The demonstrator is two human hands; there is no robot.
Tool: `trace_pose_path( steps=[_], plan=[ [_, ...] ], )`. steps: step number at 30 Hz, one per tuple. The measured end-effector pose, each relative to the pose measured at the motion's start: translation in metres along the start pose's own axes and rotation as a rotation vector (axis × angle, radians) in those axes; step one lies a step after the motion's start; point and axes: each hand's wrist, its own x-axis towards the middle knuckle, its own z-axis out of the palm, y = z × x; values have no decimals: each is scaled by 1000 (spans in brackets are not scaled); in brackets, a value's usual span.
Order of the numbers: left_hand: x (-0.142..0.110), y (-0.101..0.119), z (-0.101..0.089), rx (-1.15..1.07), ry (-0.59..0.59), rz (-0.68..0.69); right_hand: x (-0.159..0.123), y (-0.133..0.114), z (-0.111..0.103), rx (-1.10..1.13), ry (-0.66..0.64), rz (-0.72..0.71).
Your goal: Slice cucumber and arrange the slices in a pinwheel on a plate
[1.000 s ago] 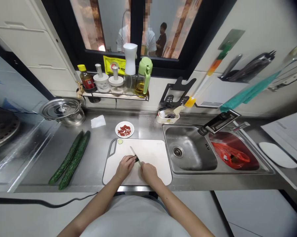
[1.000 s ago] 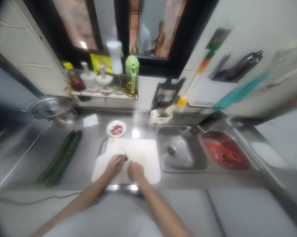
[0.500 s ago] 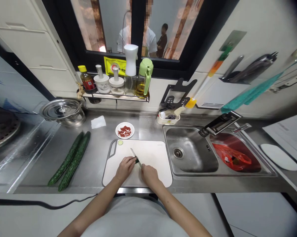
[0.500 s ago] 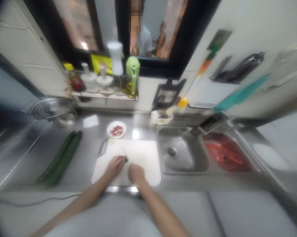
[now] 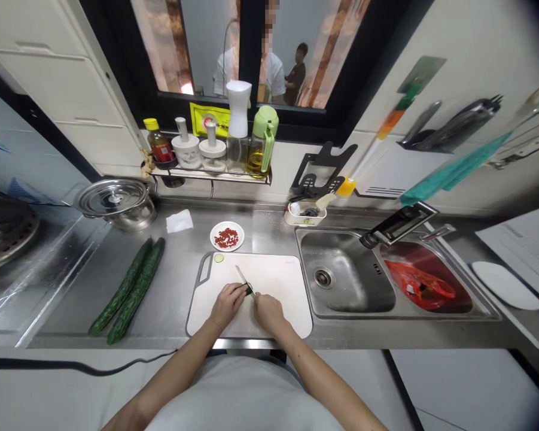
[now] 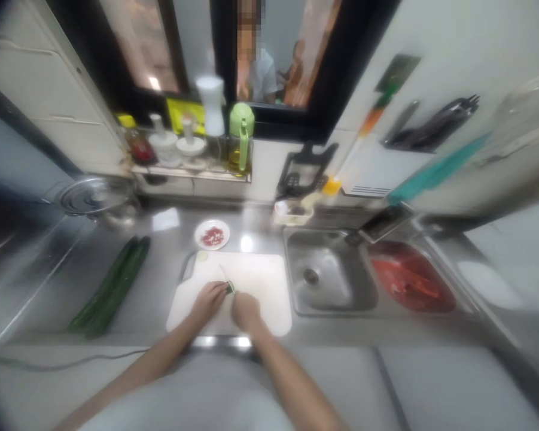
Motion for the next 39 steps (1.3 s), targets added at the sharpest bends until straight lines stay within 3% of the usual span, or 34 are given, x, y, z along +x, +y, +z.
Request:
trace_pose_path(
  steps=[23,39],
  plan=[
    [1,3,-3,-7,6,-5,10,-2,10,-14,53,-6],
    [-1,3,-1,-7,0,-28,-39,8,0,-28,-110,90]
  ],
)
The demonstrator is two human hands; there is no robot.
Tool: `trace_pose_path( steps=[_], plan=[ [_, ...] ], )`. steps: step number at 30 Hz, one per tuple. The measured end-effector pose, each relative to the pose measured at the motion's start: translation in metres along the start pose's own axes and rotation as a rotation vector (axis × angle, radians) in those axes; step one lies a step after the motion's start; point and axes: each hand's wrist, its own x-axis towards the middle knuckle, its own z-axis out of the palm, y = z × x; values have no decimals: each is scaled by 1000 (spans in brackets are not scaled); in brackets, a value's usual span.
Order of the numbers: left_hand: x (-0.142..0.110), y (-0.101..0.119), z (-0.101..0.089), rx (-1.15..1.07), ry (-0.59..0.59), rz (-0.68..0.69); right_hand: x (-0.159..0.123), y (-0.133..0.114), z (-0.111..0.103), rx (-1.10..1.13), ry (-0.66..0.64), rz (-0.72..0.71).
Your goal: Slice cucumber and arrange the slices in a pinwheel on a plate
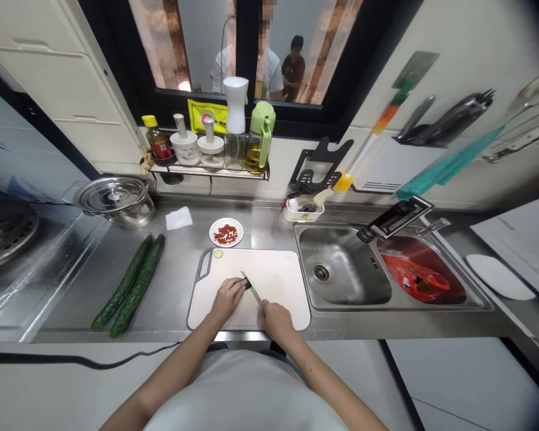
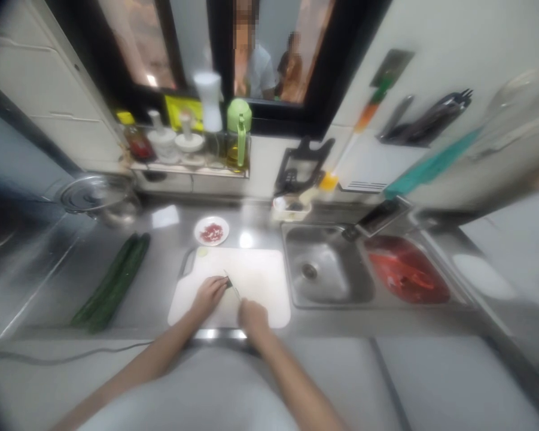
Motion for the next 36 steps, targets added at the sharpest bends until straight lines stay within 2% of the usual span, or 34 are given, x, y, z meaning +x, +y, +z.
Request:
trace_pose_path(
  steps=[6,11,17,23,27,36],
  plan=[
    [2,5,-3,-10,-16,-31,-7,7,4,17,-8,8],
    [2,6,-4,-17,-33,-41,-5,4,-2,9,-6,0],
    [3,8,-5,0,-23,-37,14,-6,-10,-5,26,-22],
    [4,9,-6,-13,-25,-41,36,-11,-5,12,116,-78],
    [6,11,-7,-22,-42,-68,44,-11,-3,17,132,-82],
    [10,23,-9,-19,-12,-163,34,-3,-4,17,136,-74]
  ],
)
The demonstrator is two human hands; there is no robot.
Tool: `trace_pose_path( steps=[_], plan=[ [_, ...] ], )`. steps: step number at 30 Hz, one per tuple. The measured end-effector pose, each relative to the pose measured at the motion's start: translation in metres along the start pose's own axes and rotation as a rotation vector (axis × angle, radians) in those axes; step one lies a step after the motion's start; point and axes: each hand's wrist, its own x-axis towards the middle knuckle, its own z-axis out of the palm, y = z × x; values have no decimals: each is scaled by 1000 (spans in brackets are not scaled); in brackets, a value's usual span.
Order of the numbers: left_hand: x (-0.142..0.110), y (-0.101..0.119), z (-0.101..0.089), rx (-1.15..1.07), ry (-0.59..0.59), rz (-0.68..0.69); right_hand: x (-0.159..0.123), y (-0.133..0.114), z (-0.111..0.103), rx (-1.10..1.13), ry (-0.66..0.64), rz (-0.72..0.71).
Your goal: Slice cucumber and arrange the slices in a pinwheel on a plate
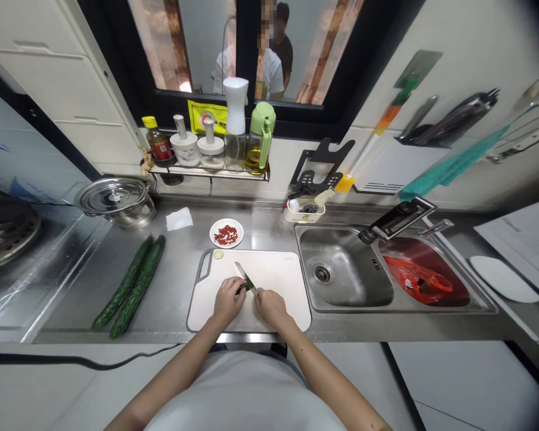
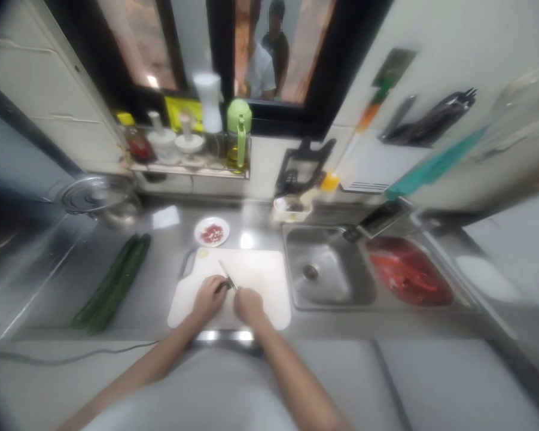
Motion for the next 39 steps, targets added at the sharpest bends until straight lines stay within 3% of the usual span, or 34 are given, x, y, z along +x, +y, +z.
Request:
trace_pose_path(
  steps=[9,12,15,23,30,31,35,39],
  plan=[
    [-1,3,0,-14,206,-161,-9,12,-10,-108,10,62],
    [2,5,-6,-15,306,-212,-10,16,-10,-129,35,77],
    [12,10,-17,17,312,-194,-11,19,-9,-146,68,73],
    [64,25,-36,207,35,-196,-15,21,-5,-167,48,65],
    [110,43,-19,462,-661,-214,-22,19,-5,-144,16,69],
    [114,46,-15,472,-709,-210,-23,19,-5,-142,10,75],
    [121,55,1,493,-803,-176,-29,19,-7,-134,3,91],
    [119,55,9,485,-820,-134,-32,19,-8,-126,-10,109]
  ],
)
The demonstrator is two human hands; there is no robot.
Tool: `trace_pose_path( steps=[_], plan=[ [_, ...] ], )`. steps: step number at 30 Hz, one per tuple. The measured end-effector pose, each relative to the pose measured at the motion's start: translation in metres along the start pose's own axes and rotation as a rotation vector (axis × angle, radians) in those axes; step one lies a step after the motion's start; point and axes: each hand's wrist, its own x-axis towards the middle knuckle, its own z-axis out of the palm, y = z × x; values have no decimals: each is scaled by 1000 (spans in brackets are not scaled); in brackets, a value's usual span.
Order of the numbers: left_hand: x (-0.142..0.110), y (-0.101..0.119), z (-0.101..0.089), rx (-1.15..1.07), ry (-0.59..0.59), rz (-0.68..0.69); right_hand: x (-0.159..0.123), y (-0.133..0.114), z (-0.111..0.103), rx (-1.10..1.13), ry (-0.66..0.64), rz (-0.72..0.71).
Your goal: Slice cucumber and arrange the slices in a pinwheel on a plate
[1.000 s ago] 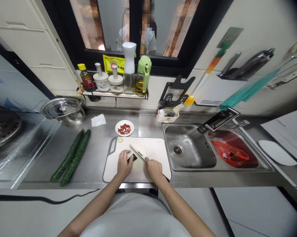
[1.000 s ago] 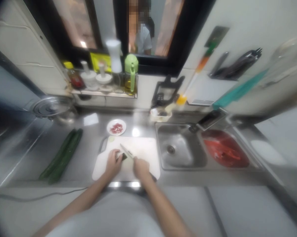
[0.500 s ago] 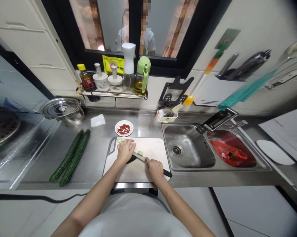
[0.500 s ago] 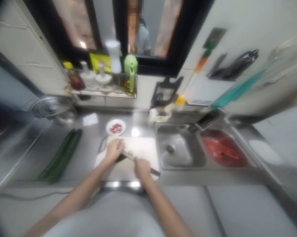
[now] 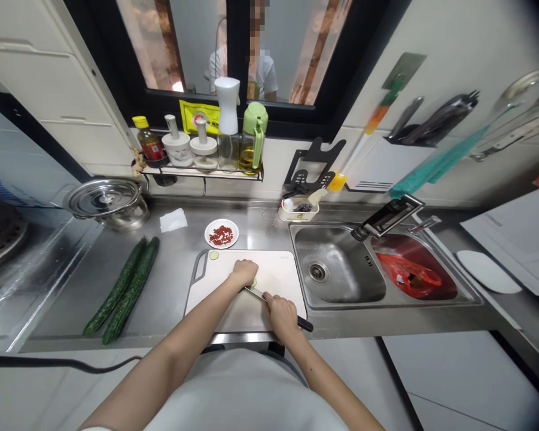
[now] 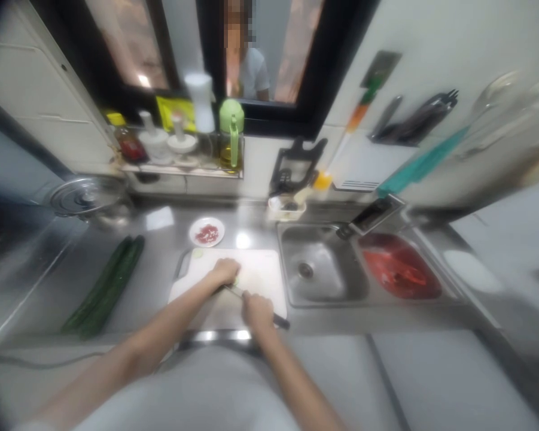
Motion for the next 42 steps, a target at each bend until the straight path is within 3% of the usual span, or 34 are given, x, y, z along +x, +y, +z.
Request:
trace_pose_path(
  steps=[7,9,13,16,20,24,42],
  plan=[
    [-2,-14,1,-116,76,-25,0,2,-2,-7,3,4],
    [-5,-23,-2,-207,169,-61,0,4,-2,7,-3,14],
    [-13,-57,-3,-527,476,-242,0,9,-4,50,-8,41],
    [-20,-89,4,-600,586,-386,1,13,-2,79,-5,56],
    [-24,-121,18,-643,599,-496,2,17,1,97,3,68],
    [-21,-135,26,-638,607,-553,4,18,4,110,11,72],
    [-10,-134,32,-465,602,-555,6,19,7,135,10,90]
  ],
)
